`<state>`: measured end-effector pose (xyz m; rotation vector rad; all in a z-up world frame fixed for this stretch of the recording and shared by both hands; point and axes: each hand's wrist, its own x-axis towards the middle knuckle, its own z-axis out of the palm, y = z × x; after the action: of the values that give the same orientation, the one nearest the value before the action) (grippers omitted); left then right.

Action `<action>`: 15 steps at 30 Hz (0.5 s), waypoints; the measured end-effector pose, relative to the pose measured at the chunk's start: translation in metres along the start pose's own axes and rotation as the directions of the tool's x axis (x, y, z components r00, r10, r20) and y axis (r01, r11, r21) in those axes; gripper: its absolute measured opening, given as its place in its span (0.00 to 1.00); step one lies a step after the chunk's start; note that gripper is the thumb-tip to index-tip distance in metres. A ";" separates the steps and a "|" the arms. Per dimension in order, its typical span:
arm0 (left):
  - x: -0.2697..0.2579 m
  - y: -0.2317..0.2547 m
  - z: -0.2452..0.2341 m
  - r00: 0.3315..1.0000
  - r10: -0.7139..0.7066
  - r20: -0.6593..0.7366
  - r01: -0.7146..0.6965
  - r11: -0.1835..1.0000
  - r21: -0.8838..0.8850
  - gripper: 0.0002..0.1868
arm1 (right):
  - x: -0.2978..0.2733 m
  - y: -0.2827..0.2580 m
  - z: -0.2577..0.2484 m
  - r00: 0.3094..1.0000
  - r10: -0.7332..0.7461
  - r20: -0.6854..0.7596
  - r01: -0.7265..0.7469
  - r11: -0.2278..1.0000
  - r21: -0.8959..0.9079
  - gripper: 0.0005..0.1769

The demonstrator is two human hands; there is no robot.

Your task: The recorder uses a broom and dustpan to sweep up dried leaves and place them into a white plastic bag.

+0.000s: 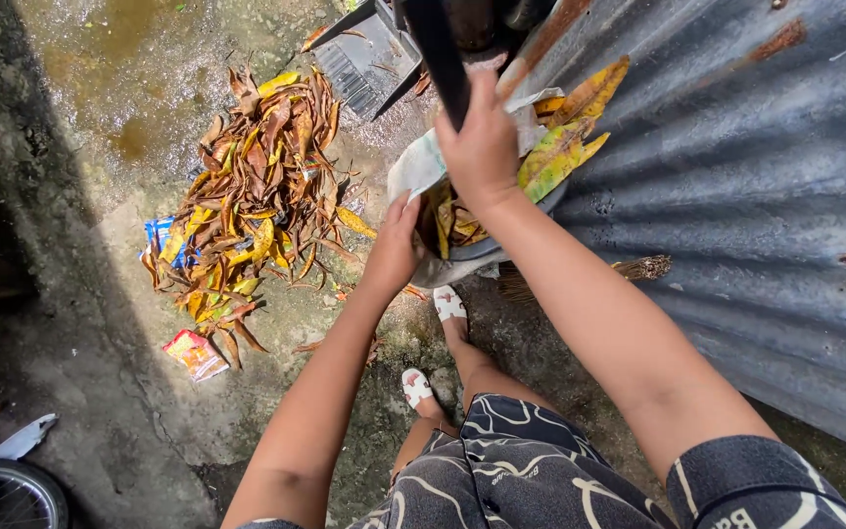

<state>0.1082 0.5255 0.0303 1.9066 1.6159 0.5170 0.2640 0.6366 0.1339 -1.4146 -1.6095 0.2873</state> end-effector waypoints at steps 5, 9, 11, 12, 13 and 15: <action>0.010 0.002 0.011 0.989 0.043 -0.139 -0.062 0.989 -0.132 0.27 | -0.064 -0.021 0.039 0.818 -0.172 0.549 0.295 0.945 -0.144 0.17; -0.003 -0.018 0.048 0.964 -0.259 0.068 0.264 0.876 -0.403 0.22 | -0.087 -0.040 0.031 0.799 -0.224 0.558 0.400 0.891 -0.216 0.12; -0.004 -0.029 0.062 0.982 -0.190 0.020 0.178 0.869 -0.461 0.22 | -0.092 -0.045 0.025 0.777 -0.272 0.568 0.442 0.878 -0.182 0.13; -0.008 -0.029 0.063 0.981 -0.194 0.021 0.182 0.868 -0.463 0.22 | -0.090 -0.046 0.024 0.774 -0.271 0.572 0.442 0.879 -0.181 0.13; -0.011 -0.029 0.064 0.984 -0.176 0.006 0.157 0.862 -0.481 0.22 | -0.088 -0.046 0.022 0.780 -0.266 0.567 0.425 0.889 -0.168 0.14; -0.002 -0.020 0.049 0.989 -0.149 -0.023 0.118 0.860 -0.496 0.22 | -0.069 -0.056 0.016 0.788 -0.272 0.553 0.418 0.895 -0.156 0.14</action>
<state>0.1234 0.5170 -0.0201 1.3976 1.4603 0.8453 0.2084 0.5654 0.1313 -1.2583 -2.4051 0.2464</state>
